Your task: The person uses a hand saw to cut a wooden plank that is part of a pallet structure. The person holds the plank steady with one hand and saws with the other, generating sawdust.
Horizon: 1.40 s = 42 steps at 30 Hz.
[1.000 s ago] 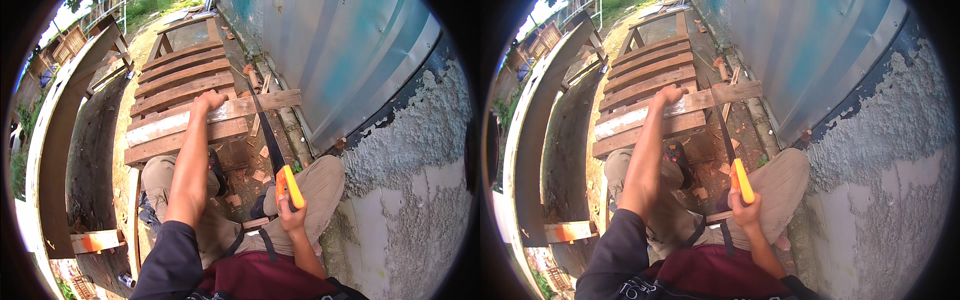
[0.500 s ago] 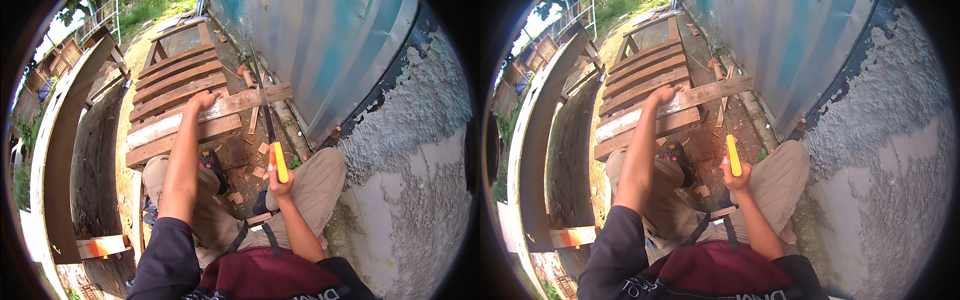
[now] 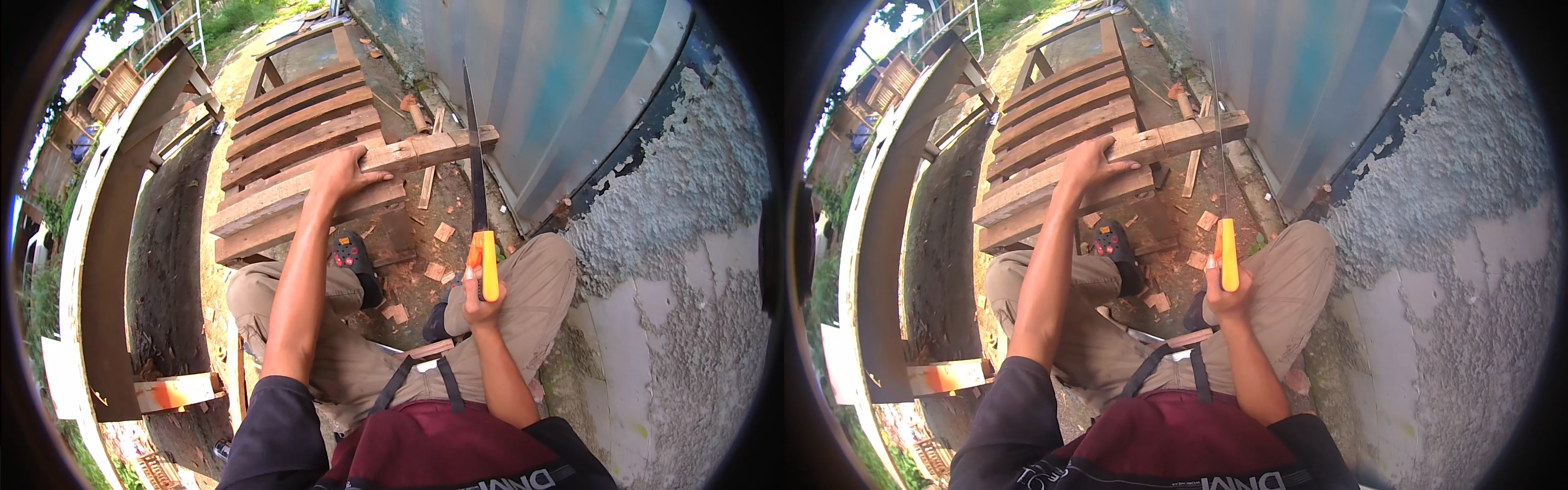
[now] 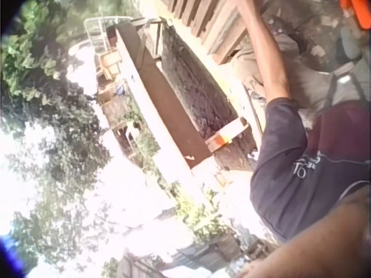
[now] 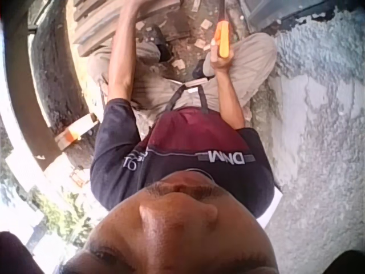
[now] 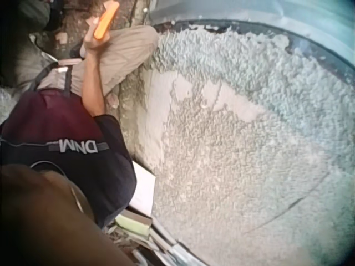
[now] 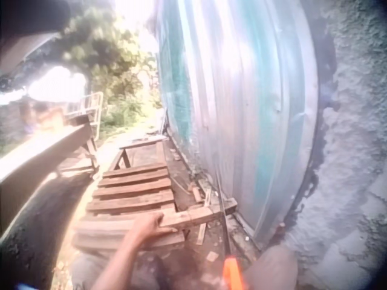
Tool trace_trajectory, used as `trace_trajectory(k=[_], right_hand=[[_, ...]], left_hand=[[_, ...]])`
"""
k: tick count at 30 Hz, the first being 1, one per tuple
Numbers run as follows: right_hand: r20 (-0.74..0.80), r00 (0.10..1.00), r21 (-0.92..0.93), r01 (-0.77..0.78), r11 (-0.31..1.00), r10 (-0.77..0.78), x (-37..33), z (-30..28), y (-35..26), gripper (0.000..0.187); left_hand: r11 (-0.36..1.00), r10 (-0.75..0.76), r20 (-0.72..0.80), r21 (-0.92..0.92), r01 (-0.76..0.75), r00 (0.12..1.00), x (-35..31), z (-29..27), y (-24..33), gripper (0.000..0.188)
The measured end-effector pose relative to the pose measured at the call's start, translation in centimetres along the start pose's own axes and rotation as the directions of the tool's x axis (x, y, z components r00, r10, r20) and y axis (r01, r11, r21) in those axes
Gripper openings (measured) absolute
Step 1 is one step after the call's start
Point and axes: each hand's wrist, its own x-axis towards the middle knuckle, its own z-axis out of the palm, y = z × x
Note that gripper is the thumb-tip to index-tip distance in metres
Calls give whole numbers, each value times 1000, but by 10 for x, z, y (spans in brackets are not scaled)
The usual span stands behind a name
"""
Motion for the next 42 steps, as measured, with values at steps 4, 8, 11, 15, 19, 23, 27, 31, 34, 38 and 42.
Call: trace_trajectory(k=[4,8,11,15,19,23,27,31,34,38,42], right_hand=[[55,990,-41,132,990,-130,1,7,-19,17],[81,995,-15,60,998,-58,-1,8,-28,19],[91,995,-3,42,999,-41,-4,8,-25,19],[77,996,16,34,999,-35,-3,9,-18,17],[90,996,-8,15,1000,-15,-1,9,-23,18],[142,990,-5,6,1000,-5,-2,14,-32,17],[170,984,45,-69,997,60,-3,18,-41,17],[216,965,45,-164,986,150,-6,20,-50,18],[253,948,-5,-200,980,195,-9,12,-59,18],[285,906,-64,-308,949,313,-10,-2,-97,19],[290,847,-117,-431,895,446,-22,-30,-133,21]], left_hand=[[999,32,-38,34,-31,999,0,5,-7,71],[999,-4,-74,48,8,997,7,5,-7,70],[997,2,-59,71,2,998,7,6,-16,69],[998,29,-102,50,-24,994,-5,15,-14,71],[1000,-23,-131,-14,21,991,-14,22,-5,73],[989,133,-214,86,-117,968,-1,33,-24,82],[1000,-8,16,-6,8,1000,17,29,-25,84],[903,-241,30,-361,235,970,42,22,-51,92],[896,-385,148,-178,407,911,60,16,-69,94],[925,-379,18,17,379,925,58,35,-77,89],[849,-485,338,-38,527,806,65,29,-68,85]])
